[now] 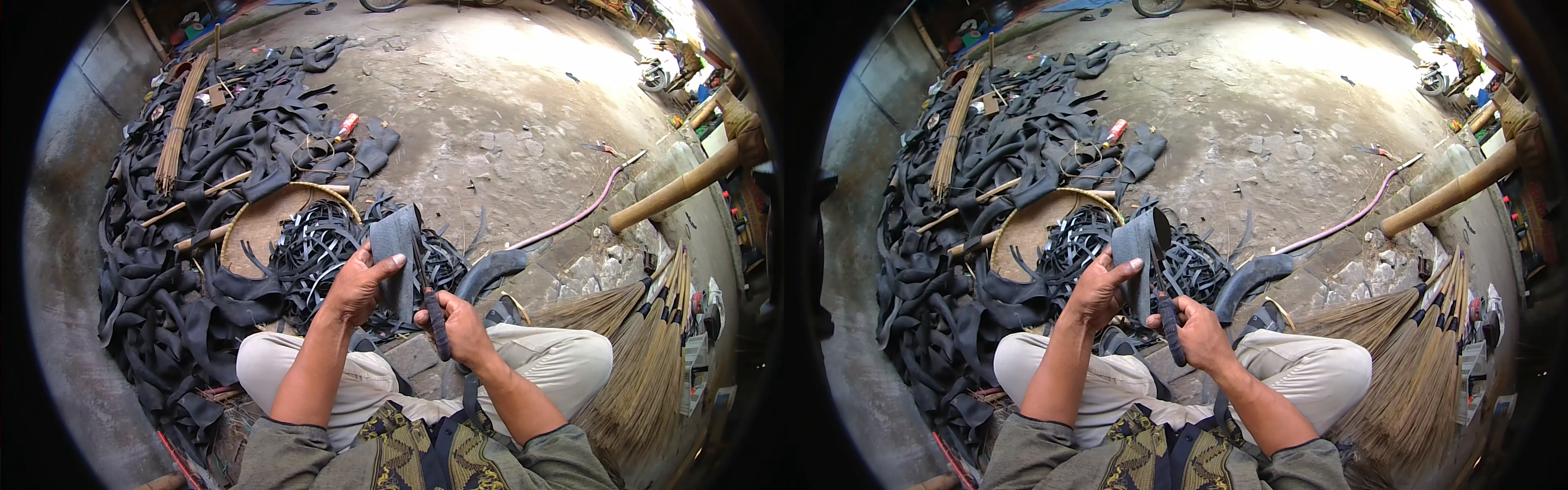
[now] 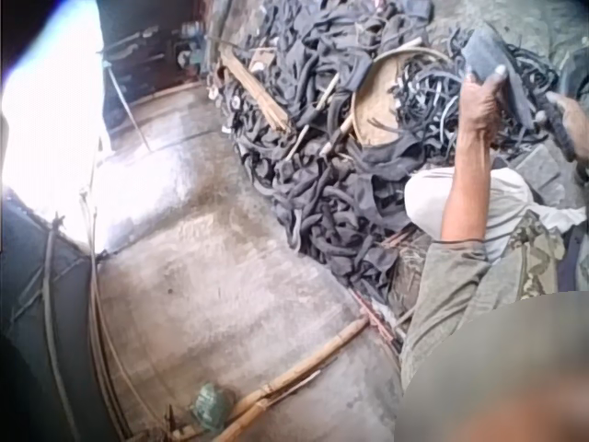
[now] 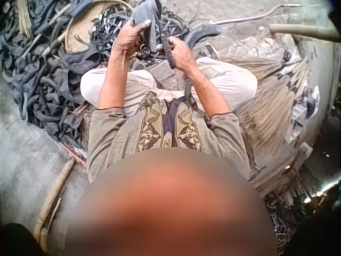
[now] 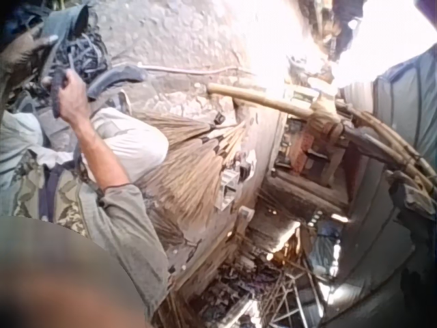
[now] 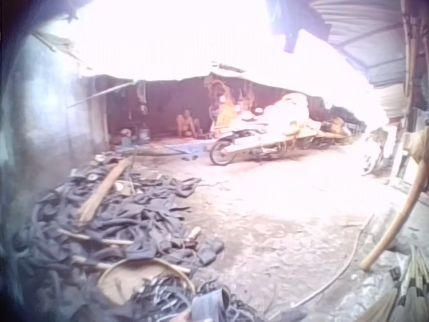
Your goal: The person sits on the floor and uses a knife to cut a rubber tire piece into narrow strips. They repeatedly slice the rubber, rotate the piece, and drop the cut strips into a pile on the ground.
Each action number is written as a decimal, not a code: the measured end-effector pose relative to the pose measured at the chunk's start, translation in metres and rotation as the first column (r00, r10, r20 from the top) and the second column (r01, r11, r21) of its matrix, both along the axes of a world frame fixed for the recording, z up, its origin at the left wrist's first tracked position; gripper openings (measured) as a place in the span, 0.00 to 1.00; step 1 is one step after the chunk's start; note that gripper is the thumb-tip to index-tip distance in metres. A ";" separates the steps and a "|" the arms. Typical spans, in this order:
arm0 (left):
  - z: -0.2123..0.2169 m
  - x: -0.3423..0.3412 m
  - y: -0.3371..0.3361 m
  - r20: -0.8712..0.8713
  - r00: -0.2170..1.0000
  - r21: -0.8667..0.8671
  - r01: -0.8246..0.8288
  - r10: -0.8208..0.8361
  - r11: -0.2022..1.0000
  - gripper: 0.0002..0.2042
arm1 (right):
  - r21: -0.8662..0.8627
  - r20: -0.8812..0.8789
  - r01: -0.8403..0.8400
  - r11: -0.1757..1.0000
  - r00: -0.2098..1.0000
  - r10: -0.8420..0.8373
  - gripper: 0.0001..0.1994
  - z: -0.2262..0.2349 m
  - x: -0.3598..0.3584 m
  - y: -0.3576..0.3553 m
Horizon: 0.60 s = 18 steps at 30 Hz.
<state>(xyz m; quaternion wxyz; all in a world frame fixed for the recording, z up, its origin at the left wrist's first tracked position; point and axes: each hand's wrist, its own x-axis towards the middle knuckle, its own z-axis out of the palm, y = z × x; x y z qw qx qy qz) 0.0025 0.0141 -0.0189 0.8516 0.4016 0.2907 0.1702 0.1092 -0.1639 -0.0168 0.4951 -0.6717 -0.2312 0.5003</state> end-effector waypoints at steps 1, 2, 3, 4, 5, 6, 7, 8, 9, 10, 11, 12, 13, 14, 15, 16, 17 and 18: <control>-0.001 0.001 -0.001 0.008 1.000 0.065 0.000 -0.001 0.998 0.27 | 0.006 0.071 0.012 1.000 0.997 -0.013 0.27 0.000 -0.002 0.001; -0.001 0.001 -0.003 0.015 1.000 0.136 0.000 -0.002 0.991 0.28 | 0.017 0.116 0.016 1.000 0.993 -0.018 0.27 0.000 -0.002 0.001; -0.002 0.002 -0.005 0.010 1.000 0.137 0.021 -0.022 0.990 0.28 | 0.035 0.180 0.031 0.999 0.983 -0.037 0.28 0.000 -0.002 0.002; -0.003 0.001 -0.009 0.002 0.999 0.142 0.040 -0.041 0.989 0.28 | 0.057 0.218 0.036 0.998 0.975 -0.048 0.29 -0.001 0.000 0.003; -0.003 0.001 -0.012 -0.007 0.998 0.147 0.059 -0.059 0.987 0.28 | 0.078 0.254 0.040 0.996 0.965 -0.058 0.29 -0.001 0.002 0.003; -0.003 0.001 -0.013 -0.028 0.997 0.148 0.078 -0.074 0.986 0.28 | 0.079 0.241 0.041 0.996 0.969 -0.059 0.30 -0.002 0.003 0.003; -0.003 0.002 -0.014 -0.018 0.996 0.157 0.085 -0.083 0.984 0.28 | 0.052 0.218 0.032 0.998 0.975 -0.042 0.29 -0.002 0.005 0.002; -0.003 0.002 -0.014 -0.022 0.996 0.160 0.091 -0.089 0.983 0.28 | 0.025 0.194 0.021 0.999 0.981 -0.025 0.28 -0.002 0.006 0.001; -0.002 0.001 -0.013 -0.041 0.995 0.161 0.092 -0.086 0.983 0.28 | -0.021 0.166 0.009 1.000 0.986 -0.006 0.28 -0.003 0.007 0.000; -0.001 0.001 -0.012 -0.017 0.996 0.147 0.093 -0.091 0.985 0.28 | -0.002 0.164 0.006 1.000 0.986 -0.006 0.27 -0.003 0.007 0.000; 0.000 0.000 -0.011 -0.007 0.996 0.131 0.088 -0.088 0.988 0.28 | -0.001 0.159 0.003 1.000 0.987 -0.003 0.26 -0.003 0.006 -0.001; 0.001 0.000 -0.010 -0.028 0.996 0.104 0.084 -0.082 0.991 0.28 | -0.002 0.154 -0.001 1.000 0.988 0.002 0.26 -0.003 0.005 -0.002; 0.002 -0.001 -0.008 0.023 0.998 0.037 0.054 -0.055 0.998 0.28 | -0.010 0.136 -0.010 1.000 0.991 0.011 0.25 -0.002 0.004 -0.002; 0.003 -0.001 -0.005 0.041 0.999 -0.038 0.025 -0.023 0.999 0.28 | -0.018 0.117 -0.019 1.000 0.993 0.021 0.25 -0.001 0.002 -0.003; 0.004 -0.002 -0.002 0.090 0.996 -0.119 -0.003 0.014 0.993 0.28 | -0.044 0.089 -0.018 0.999 0.996 0.022 0.24 -0.001 0.000 -0.003; 0.005 -0.002 -0.001 0.063 0.998 -0.081 -0.021 0.027 0.996 0.28 | 0.009 0.095 -0.009 1.000 0.995 0.009 0.25 0.000 -0.003 -0.003; 0.005 -0.002 0.000 0.056 0.998 -0.020 -0.020 0.021 1.000 0.28 | 0.043 0.092 0.009 0.999 0.996 -0.013 0.25 0.000 -0.005 -0.002; 0.005 -0.002 -0.001 0.058 0.998 0.032 -0.028 0.026 0.999 0.28 | 0.082 0.065 0.019 0.996 0.998 -0.024 0.25 0.000 -0.006 -0.001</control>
